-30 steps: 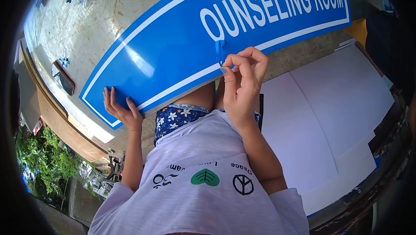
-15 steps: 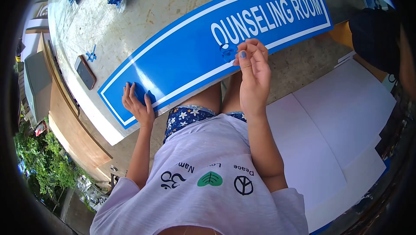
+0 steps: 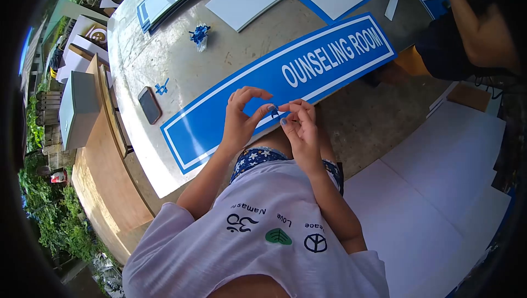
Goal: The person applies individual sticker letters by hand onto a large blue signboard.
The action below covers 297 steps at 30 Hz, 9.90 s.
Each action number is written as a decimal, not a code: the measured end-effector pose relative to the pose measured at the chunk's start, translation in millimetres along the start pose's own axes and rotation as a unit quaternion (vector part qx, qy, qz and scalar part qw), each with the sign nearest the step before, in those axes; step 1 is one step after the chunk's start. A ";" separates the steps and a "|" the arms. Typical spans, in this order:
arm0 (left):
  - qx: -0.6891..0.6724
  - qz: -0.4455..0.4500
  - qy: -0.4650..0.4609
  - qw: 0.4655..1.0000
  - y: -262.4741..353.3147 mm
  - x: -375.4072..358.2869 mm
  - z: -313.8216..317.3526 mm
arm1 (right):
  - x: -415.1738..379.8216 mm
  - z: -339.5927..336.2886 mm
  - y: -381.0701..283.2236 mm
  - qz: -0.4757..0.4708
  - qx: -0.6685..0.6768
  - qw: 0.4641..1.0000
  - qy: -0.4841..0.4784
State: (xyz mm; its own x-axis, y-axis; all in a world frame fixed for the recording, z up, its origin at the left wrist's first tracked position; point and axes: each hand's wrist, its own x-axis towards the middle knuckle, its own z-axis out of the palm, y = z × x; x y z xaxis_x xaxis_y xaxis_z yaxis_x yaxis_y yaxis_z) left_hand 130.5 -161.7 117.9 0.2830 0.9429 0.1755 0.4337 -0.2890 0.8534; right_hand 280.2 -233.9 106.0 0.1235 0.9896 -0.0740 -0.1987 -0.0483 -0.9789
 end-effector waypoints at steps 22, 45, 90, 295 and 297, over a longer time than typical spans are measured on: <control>-0.018 -0.150 0.215 0.965 -220.7 145.3 -116.4 | -63.7 -90.4 53.8 0.052 -0.015 0.990 0.128; 0.338 -0.283 0.217 0.871 -237.6 167.2 -73.4 | -102.4 -171.2 58.9 0.102 -0.029 0.955 0.275; 0.434 -0.326 0.516 0.663 -288.3 -159.3 -249.0 | -59.6 -128.9 87.8 0.217 -0.091 0.963 0.134; 0.385 -0.288 0.353 0.803 -387.3 -89.6 -331.4 | 133.5 5.4 143.8 -0.168 -0.503 0.838 0.124; 0.381 -0.290 0.355 0.803 -378.3 -82.7 -320.8 | 132.1 4.9 144.2 -0.167 -0.501 0.840 0.128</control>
State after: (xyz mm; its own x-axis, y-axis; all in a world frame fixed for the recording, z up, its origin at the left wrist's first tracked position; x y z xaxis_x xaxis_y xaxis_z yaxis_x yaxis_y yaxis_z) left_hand -331.4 -77.3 -62.0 -0.5979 0.7333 0.3237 0.7902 0.4716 0.3913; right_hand 263.1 -109.4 -44.0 0.2405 0.9149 0.3244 0.7899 0.0098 -0.6132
